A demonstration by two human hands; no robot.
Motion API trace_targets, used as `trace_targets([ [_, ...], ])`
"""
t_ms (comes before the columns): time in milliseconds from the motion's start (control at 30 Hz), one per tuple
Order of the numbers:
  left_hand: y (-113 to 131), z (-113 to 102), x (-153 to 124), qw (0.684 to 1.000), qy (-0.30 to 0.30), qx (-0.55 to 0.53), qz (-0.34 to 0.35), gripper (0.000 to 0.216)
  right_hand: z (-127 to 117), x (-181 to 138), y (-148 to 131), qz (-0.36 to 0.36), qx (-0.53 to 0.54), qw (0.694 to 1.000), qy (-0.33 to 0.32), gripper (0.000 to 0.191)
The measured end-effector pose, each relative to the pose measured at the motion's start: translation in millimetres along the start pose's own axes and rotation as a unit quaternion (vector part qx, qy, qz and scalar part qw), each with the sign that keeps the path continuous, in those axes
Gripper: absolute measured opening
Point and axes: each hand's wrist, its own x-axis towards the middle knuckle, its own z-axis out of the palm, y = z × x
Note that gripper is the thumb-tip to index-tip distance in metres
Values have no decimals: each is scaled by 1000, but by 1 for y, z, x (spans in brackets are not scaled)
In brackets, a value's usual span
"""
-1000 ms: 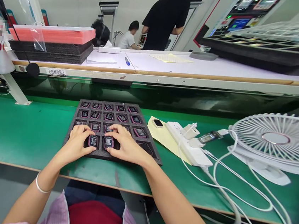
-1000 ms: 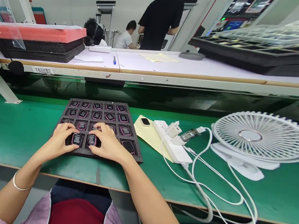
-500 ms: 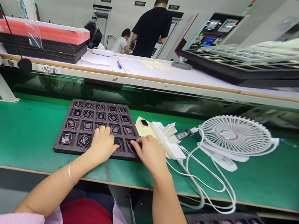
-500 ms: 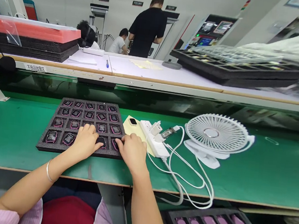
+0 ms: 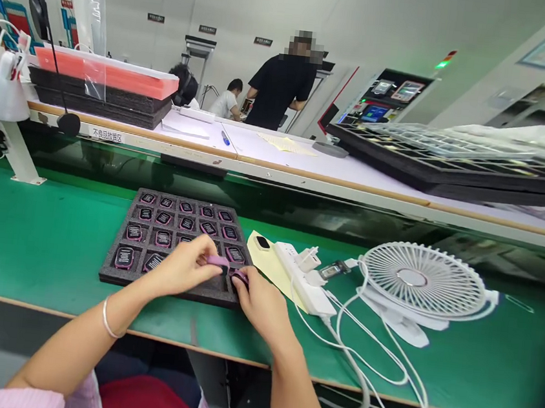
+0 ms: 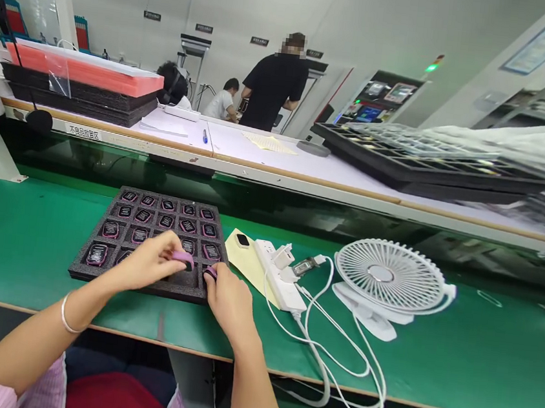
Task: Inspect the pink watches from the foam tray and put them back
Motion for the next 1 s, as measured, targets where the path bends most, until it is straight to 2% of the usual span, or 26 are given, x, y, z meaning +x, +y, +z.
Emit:
trace_targets([
  [67, -2, -21, 2, 982, 57, -177, -46, 32, -8, 9, -10, 22, 92, 995, 26, 23],
  [133, -6, -41, 5, 956, 116, -257, -83, 49, -12, 23, -24, 25, 267, 963, 25, 35],
  [167, -8, -49, 7, 950, 138, -264, -93, 54, -13, 32, -32, 26, 367, 930, -2, 42],
  [233, -10, -60, 10, 950, 159, -250, -100, 57, -10, 51, -49, 46, 544, 832, -98, 55],
  [300, -12, -65, 13, 955, 174, -222, -95, 53, -4, 70, -65, 70, 642, 744, -168, 60],
  [367, -12, -66, 15, 958, 199, -186, -86, 48, 2, 83, -77, 76, 692, 690, -200, 55],
  [500, -18, -62, 14, 960, 244, -119, -73, 43, 10, 88, -87, 55, 748, 616, -242, 50],
  [600, -24, -54, 8, 966, 241, -53, -74, 46, 17, 78, -83, 62, 753, 603, -255, 53],
  [700, -28, -49, 1, 973, 220, 10, -72, 47, 22, 68, -78, 68, 744, 607, -269, 54],
  [833, -26, -48, -2, 977, 198, 41, -63, 48, 22, 65, -76, 66, 736, 607, -293, 57],
  [1000, -24, -48, -4, 978, 191, 63, -53, 47, 20, 65, -78, 59, 743, 611, -265, 53],
])
